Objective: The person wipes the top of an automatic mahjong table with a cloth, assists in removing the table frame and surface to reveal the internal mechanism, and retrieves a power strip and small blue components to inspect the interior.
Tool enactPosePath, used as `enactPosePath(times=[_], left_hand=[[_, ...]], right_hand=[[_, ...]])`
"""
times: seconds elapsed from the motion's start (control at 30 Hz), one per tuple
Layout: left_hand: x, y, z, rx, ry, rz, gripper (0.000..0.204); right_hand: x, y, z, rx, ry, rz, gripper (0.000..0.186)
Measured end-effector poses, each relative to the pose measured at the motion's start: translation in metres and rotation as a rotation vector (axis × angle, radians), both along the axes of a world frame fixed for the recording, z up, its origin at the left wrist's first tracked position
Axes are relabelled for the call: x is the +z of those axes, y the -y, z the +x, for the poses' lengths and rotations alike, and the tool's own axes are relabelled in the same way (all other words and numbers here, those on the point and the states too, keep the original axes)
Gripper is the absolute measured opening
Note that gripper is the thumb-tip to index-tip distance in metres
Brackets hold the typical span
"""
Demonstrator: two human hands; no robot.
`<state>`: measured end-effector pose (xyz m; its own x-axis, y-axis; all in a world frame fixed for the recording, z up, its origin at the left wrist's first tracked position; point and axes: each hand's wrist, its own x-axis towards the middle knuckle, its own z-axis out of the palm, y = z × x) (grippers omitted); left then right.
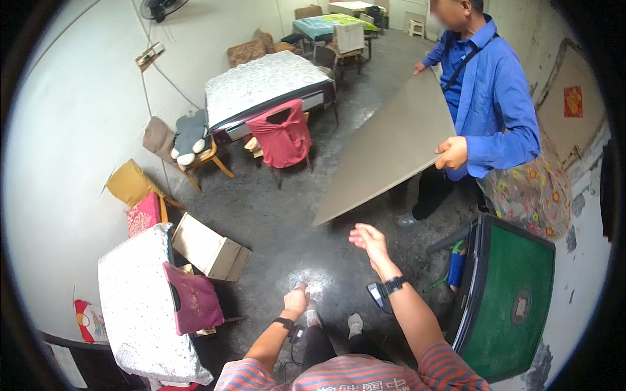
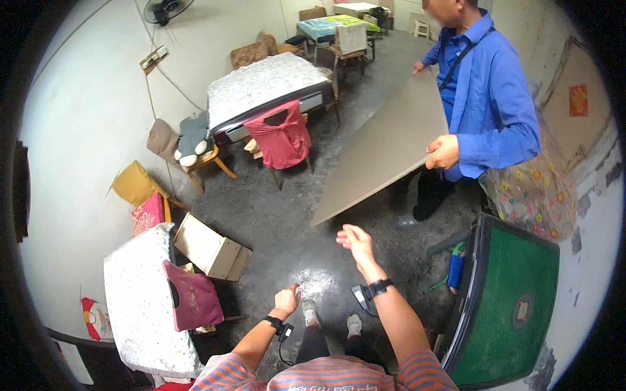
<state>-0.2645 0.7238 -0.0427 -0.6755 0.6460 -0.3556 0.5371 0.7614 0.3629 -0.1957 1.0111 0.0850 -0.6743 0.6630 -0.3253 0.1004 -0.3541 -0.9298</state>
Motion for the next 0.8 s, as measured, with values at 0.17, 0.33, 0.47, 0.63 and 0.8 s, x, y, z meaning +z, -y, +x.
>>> enactPosePath(times=[0.17, 0.33, 0.47, 0.63, 0.8], left_hand=[[-0.008, 0.087, -0.040, 0.078, 0.014, -0.025, 0.036], [-0.018, 0.143, -0.079, 0.139, 0.102, -0.066, 0.033], [-0.014, 0.133, -0.112, 0.050, 0.098, -0.007, 0.023], [-0.016, 0.093, -0.146, -0.076, 0.067, 0.005, 0.014], [-0.028, -0.040, -0.173, -0.498, 0.050, 0.037, 0.010]], right_hand=[[-0.040, 0.043, 0.026, 0.127, 0.170, -0.169, 0.027], [-0.073, 0.068, 0.092, -0.009, 0.422, -0.252, 0.024], [-0.084, 0.068, 0.148, -0.242, 0.527, -0.258, 0.020], [-0.095, 0.062, 0.179, -0.391, 0.386, -0.235, 0.019], [-0.061, 0.064, 0.198, -0.718, 0.373, -0.193, 0.024]])
